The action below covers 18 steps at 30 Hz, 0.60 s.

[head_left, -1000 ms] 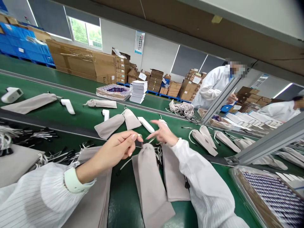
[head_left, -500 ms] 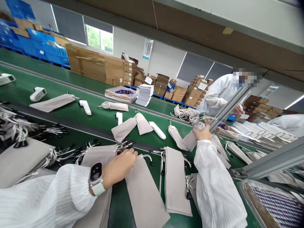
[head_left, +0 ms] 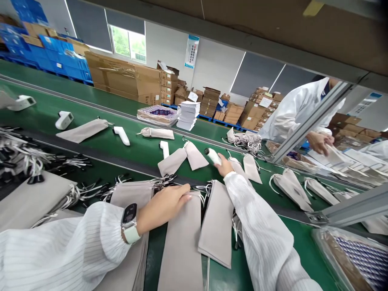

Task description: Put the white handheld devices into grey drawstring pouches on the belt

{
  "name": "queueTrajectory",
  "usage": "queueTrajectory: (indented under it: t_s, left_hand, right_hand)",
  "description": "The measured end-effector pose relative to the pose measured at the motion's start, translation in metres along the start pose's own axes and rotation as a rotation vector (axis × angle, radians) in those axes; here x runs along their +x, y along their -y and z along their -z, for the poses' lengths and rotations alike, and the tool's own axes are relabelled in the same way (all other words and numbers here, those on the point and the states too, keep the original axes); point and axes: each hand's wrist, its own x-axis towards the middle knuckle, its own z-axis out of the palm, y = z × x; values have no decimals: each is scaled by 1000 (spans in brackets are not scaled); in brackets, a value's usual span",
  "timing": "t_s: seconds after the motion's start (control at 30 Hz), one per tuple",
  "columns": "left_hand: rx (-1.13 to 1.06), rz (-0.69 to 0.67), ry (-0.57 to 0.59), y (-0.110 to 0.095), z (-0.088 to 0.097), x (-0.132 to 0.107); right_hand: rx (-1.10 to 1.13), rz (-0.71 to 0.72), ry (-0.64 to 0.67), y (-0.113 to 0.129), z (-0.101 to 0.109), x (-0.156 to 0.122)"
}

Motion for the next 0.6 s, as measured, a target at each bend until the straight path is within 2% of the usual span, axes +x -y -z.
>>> queueTrajectory:
  t_s: [0.1, 0.23, 0.3, 0.37, 0.47, 0.53, 0.6]
  left_hand:
    - [-175, 63, -6, -5, 9, 2]
    - [-354, 61, 74, -9, 14, 2]
    - [-413, 18, 80, -11, 15, 2]
    - [-440, -20, 53, -12, 16, 3]
    - [-447, -53, -25, -13, 18, 3]
    - [-443, -58, -123, -13, 19, 3]
    - [-435, -37, -231, -12, 20, 4]
  right_hand:
    - [218, -16, -20, 8, 20, -10]
    - [997, 62, 116, 50, 37, -42]
    - [1231, 89, 194, 72, 37, -60]
    - [1309, 99, 261, 88, 35, -74]
    - [1306, 75, 424, 99, 31, -84]
    - [1213, 39, 570, 100, 30, -87]
    - [1024, 45, 672, 101, 29, -89]
